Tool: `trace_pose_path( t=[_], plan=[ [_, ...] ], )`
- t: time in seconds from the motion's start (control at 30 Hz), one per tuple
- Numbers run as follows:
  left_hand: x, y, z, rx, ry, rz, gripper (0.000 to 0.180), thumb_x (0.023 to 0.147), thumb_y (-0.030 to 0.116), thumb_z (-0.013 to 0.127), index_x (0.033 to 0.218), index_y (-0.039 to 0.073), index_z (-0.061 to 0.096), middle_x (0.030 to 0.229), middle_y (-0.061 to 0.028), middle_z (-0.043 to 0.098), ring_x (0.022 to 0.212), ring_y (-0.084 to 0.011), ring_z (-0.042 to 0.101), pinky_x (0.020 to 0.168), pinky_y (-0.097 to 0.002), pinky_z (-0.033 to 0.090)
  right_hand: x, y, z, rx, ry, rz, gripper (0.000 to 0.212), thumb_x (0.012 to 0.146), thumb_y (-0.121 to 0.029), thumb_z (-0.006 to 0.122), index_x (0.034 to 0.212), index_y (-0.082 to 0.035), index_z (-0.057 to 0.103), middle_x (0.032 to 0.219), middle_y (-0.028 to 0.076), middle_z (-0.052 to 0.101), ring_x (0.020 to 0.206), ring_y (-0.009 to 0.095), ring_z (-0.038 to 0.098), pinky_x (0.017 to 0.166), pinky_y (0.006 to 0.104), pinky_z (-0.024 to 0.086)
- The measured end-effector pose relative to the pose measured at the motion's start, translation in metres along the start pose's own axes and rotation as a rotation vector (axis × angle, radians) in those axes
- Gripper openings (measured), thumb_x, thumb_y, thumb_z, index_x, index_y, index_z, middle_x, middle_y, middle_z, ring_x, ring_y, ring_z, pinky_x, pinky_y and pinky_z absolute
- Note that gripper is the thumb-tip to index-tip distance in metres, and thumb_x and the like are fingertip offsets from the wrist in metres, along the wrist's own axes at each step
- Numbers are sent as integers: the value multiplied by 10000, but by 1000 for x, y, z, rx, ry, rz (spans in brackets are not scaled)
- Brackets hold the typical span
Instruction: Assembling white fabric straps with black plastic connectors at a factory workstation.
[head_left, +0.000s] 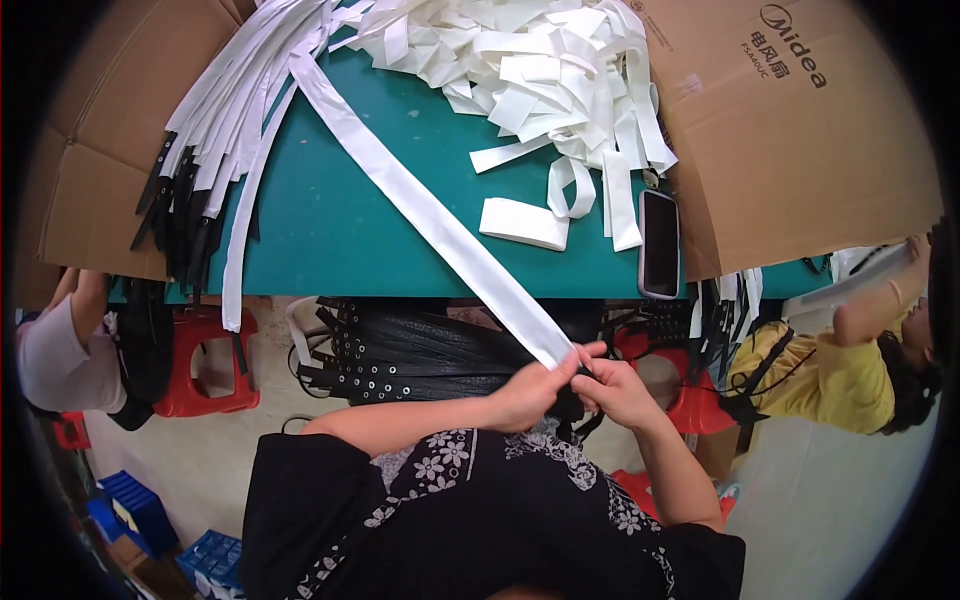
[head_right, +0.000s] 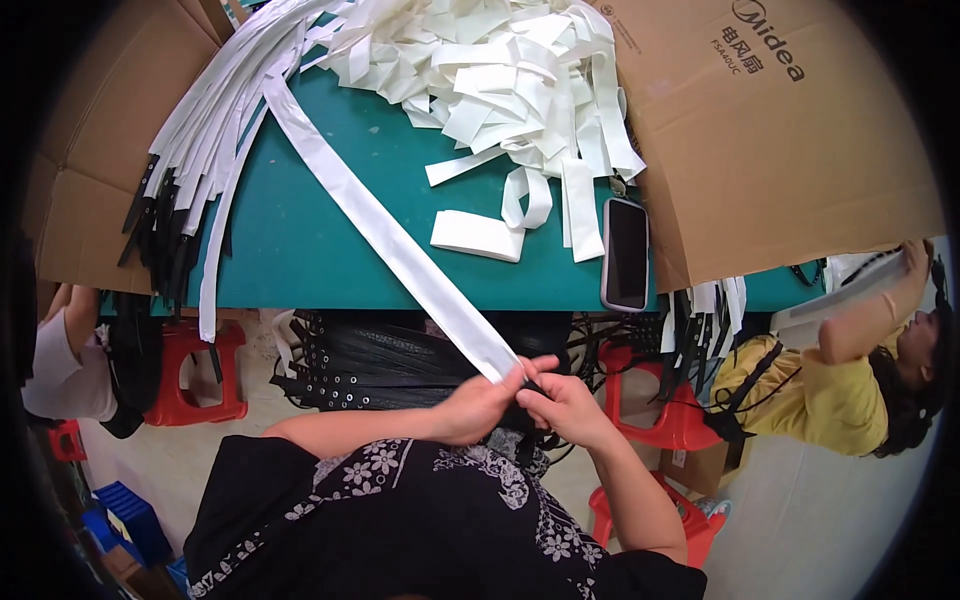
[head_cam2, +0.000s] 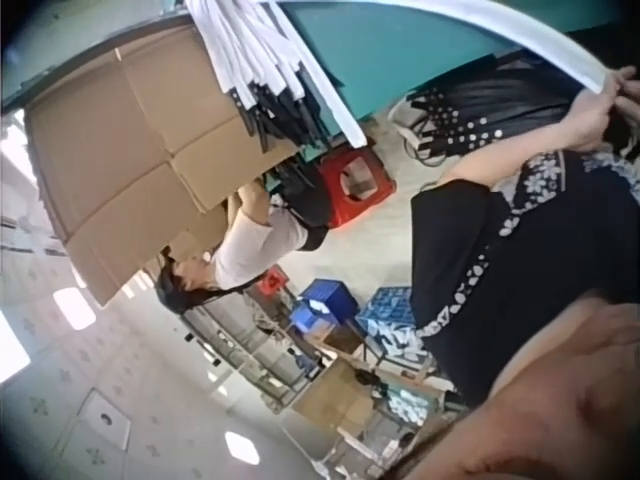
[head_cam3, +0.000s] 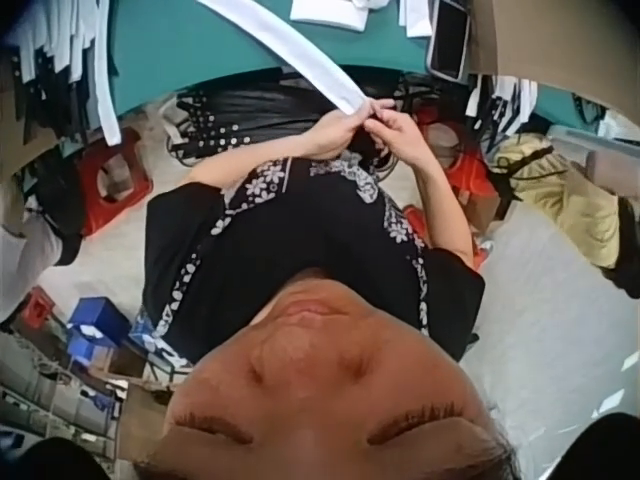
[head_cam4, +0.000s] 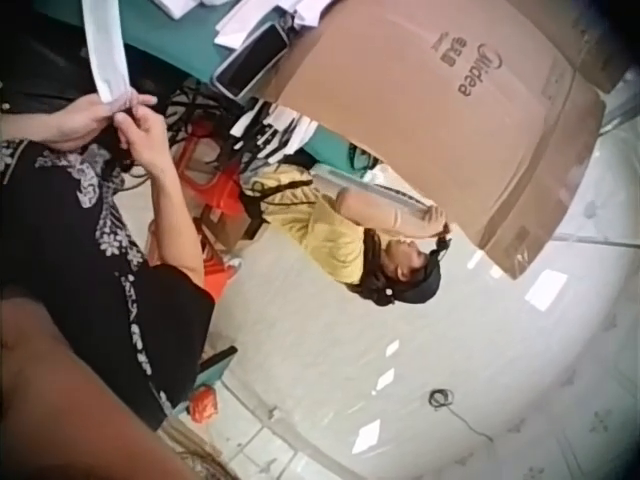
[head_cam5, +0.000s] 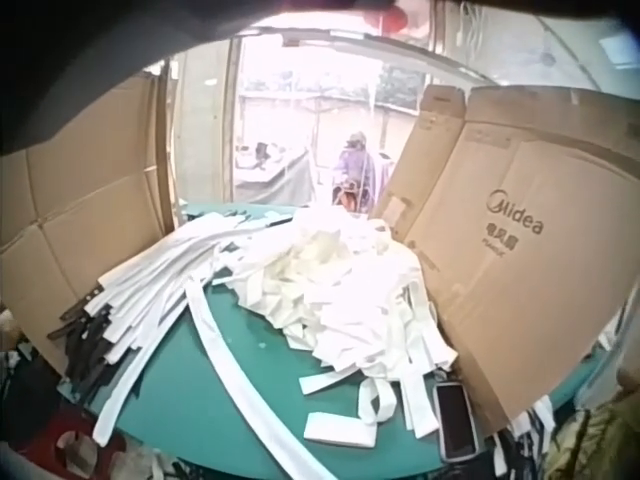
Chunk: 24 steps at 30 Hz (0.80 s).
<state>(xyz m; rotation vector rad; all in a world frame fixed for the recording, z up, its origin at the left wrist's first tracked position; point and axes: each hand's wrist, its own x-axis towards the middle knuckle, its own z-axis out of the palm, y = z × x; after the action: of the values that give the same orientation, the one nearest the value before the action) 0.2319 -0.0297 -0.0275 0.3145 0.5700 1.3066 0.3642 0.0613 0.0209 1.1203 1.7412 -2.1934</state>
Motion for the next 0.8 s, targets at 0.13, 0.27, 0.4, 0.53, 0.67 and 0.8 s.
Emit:
trace_pose_path(
  t=[0.13, 0.27, 0.4, 0.53, 0.67, 0.8],
  plan=[
    [0, 14, -4, -9, 59, -41, 323, 953, 335, 303, 1056, 84, 478, 1276, -61, 401, 1038, -129, 419, 956, -300, 275, -7, 6, -5, 38, -191, 16, 238, 858, -152, 530, 1053, -15, 522, 731, 1, 552, 656, 67, 525, 620, 203, 430],
    [10, 36, -13, 13, 74, 111, 279, 955, 320, 300, 952, 104, 476, 1374, -106, 311, 1252, -180, 238, 1036, -335, 144, -29, 55, -33, -58, -163, 58, 177, 900, -175, 464, 925, -19, 545, 735, 10, 573, 710, 84, 548, 705, 238, 421],
    [8, 23, -9, -3, 76, 107, 261, 955, 306, 303, 960, 103, 468, 1353, -106, 335, 1213, -178, 298, 1010, -339, 209, -14, 9, -7, 6, 42, 17, 249, 912, -211, 444, 769, -27, 530, 516, -19, 479, 441, 55, 428, 417, 200, 323],
    [4, 18, 1, -83, 43, -20, 259, 956, 301, 292, 960, 100, 455, 1343, -102, 339, 1151, -164, 369, 955, -304, 304, 13, -17, 2, -197, 12, -117, 209, 897, -200, 469, 819, -18, 537, 565, -13, 510, 500, 64, 479, 462, 196, 367],
    [10, 38, -11, -71, 86, 147, 270, 960, 311, 278, 930, 105, 450, 1352, -110, 341, 1118, -153, 386, 948, -311, 301, 0, 32, -24, -74, -170, -51, 201, 896, -190, 478, 960, -13, 549, 775, 19, 590, 699, 62, 537, 635, 205, 430],
    [15, 40, -14, -2, 98, 199, 266, 960, 310, 285, 930, 107, 455, 1338, -114, 362, 1163, -151, 346, 970, -306, 268, -19, 47, -28, -111, -100, -62, 218, 906, -202, 460, 871, -10, 558, 657, 2, 555, 612, 64, 519, 574, 204, 416]
  ],
)
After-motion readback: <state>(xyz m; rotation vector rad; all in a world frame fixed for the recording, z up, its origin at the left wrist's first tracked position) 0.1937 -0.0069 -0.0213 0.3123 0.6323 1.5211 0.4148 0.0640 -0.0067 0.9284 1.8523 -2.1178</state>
